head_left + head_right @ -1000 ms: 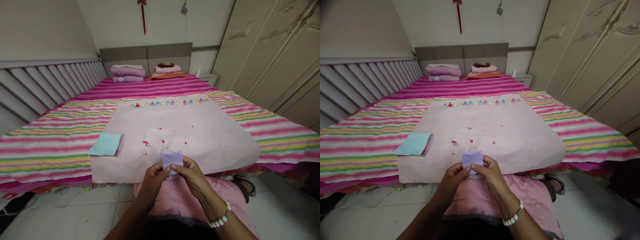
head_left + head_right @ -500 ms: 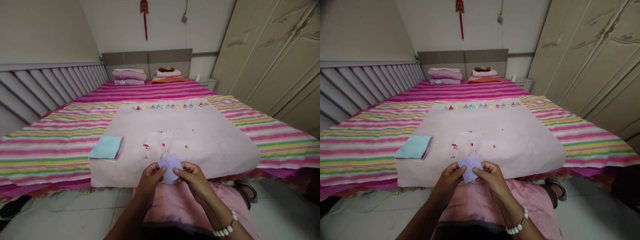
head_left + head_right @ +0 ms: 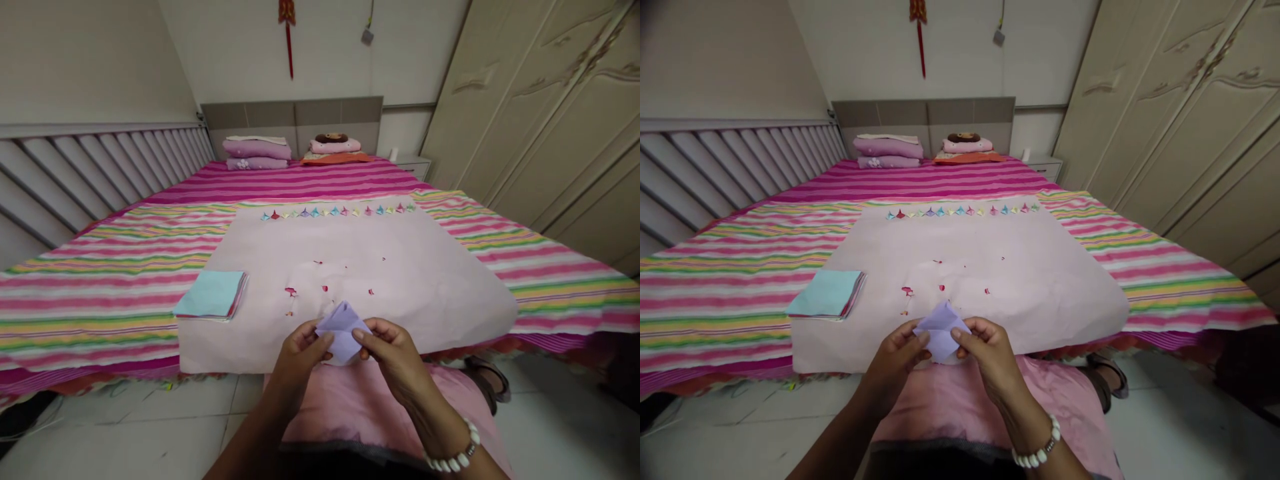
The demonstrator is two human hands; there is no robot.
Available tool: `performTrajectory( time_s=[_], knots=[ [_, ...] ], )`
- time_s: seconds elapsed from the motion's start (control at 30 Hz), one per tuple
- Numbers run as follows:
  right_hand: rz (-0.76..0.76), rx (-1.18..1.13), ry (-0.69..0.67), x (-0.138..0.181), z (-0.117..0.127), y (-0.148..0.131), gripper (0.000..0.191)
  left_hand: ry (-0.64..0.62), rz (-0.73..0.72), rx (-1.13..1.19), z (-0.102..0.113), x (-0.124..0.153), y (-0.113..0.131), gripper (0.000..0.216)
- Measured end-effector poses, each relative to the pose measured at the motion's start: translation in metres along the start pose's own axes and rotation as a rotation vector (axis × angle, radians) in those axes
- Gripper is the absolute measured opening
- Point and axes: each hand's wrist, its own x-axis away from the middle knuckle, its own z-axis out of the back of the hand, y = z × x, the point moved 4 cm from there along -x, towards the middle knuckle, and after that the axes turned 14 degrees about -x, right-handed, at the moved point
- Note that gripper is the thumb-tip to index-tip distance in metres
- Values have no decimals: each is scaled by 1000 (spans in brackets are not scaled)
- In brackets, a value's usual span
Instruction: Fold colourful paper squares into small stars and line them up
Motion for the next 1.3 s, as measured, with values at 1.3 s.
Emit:
performTrajectory(
  time_s=[1.3],
  knots=[
    [361, 279, -242, 17, -10, -17, 7, -2, -448, -444, 19, 14, 21, 20]
  ],
)
